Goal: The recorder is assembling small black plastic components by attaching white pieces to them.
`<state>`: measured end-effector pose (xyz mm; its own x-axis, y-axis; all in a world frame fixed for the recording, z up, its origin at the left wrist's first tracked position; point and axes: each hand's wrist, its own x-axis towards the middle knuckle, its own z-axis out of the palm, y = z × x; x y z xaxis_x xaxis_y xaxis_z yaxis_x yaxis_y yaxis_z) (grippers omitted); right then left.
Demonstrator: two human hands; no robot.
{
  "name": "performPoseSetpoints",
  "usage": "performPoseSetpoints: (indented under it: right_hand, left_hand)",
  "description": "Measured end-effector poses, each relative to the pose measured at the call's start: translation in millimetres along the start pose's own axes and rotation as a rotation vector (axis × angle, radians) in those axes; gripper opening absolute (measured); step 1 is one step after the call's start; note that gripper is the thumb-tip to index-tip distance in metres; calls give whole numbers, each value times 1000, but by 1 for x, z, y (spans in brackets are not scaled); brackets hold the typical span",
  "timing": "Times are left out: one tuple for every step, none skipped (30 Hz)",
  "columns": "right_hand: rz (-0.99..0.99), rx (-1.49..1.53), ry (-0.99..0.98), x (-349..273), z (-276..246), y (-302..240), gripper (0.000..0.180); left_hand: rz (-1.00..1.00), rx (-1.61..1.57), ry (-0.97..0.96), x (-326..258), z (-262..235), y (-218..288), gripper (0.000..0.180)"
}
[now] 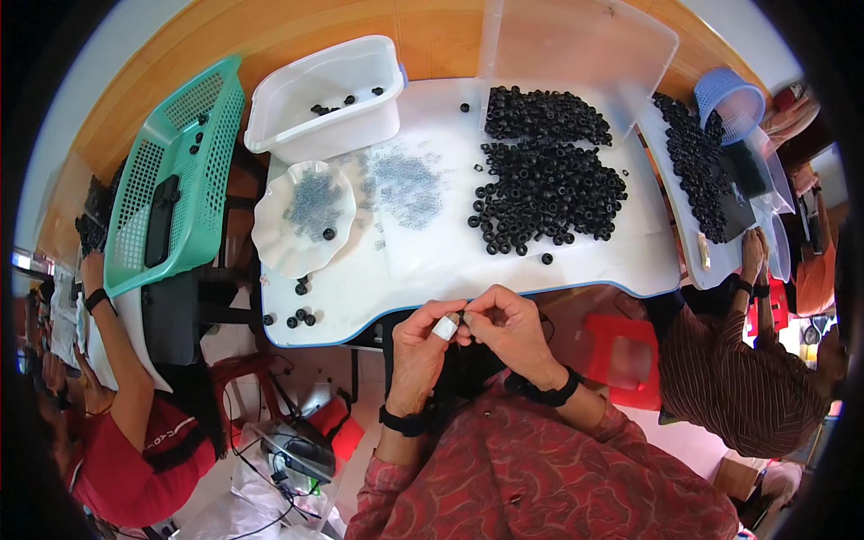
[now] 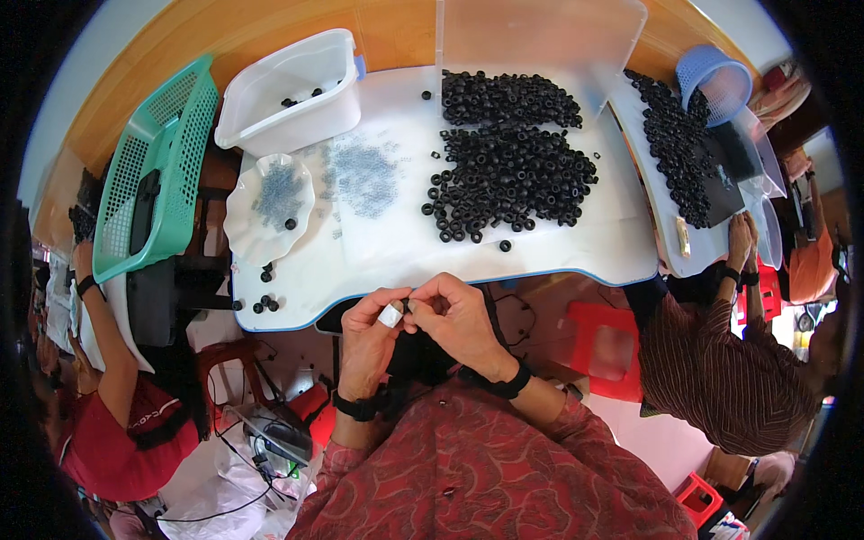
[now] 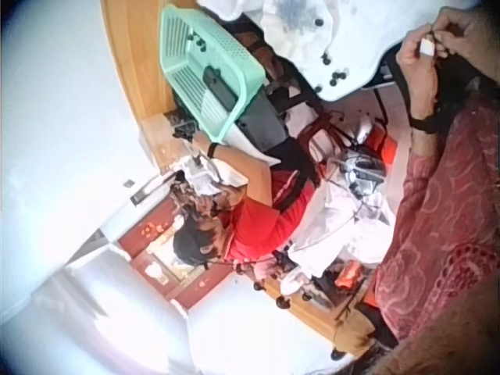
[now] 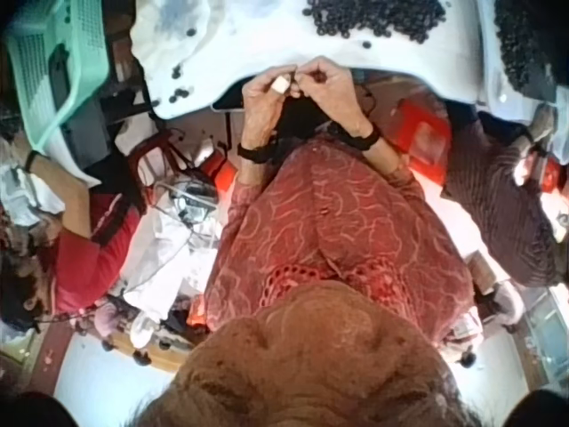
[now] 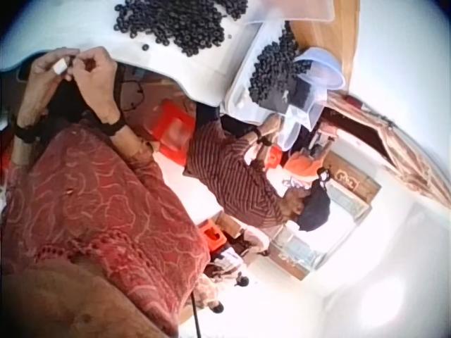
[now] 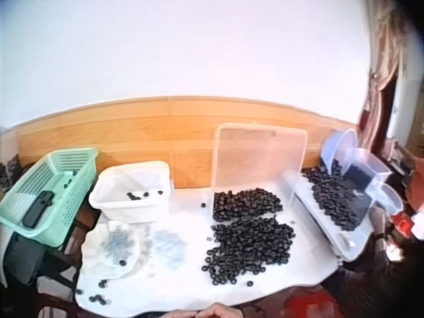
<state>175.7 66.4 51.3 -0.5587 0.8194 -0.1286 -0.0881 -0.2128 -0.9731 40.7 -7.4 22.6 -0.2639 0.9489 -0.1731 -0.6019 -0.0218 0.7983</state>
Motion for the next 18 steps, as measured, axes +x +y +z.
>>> performPoseSetpoints:
  right_hand:
    - [-3, -1, 6, 0, 0, 1, 3]
    - [12, 17, 10, 0, 1, 1, 3]
    - [26, 36, 14, 0, 1, 2, 3]
    - [22, 34, 21, -1, 0, 4, 3]
    - [16, 24, 21, -2, -2, 7, 3]
    - [9, 15, 20, -3, -3, 8, 3]
    - [6, 15, 25, -3, -3, 6, 3]
    - [30, 28, 15, -3, -3, 5, 4]
    - [55, 42, 5, -3, -4, 3, 5]
    - [52, 42, 9, -3, -6, 2, 5]
    - [65, 44, 2, -3, -7, 2, 5]
    - [79, 46, -6, -4, -8, 1, 5]
    - [77, 47, -5, -4, -9, 0, 5]
    - [75, 53, 3, -4, -9, 0, 5]
    - [72, 59, 11, -4, -10, 0, 5]
    - [71, 59, 13, -4, -10, 1, 5]
    - [75, 76, 15, -4, -11, 3, 6]
    - [78, 93, 18, -4, -11, 4, 6]
  left_hand:
    - [28, 45, -10, 0, 0, -1, 21]
    - [26, 45, -16, 0, 0, -2, 21]
    - [13, 45, -1, 0, 0, -2, 21]
    - [1, 43, 12, 0, 1, -4, 21]
    - [-1, 42, 4, 1, 2, -6, 21]
    - [-21, -20, 12, 1, 3, -8, 21]
    - [-41, -80, 23, 1, 3, -9, 21]
    - [-42, -80, 18, 1, 3, -10, 21]
    - [-46, -94, 12, 1, 3, -10, 21]
    - [-49, -107, 7, 1, 3, -10, 22]
    - [-51, -107, 3, 1, 4, -11, 22]
    - [-58, -98, 4, 1, 4, -11, 22]
    - [-63, -88, 6, 2, 4, -11, 22]
    - [-63, -87, 5, 2, 5, -12, 22]
    - [-57, -80, 1, 3, 6, -13, 23]
    - [-51, -73, -5, 3, 7, -13, 23]
    - [-52, -73, -7, 4, 7, -14, 23]
    - [-46, -79, -7, 4, 7, -15, 22]
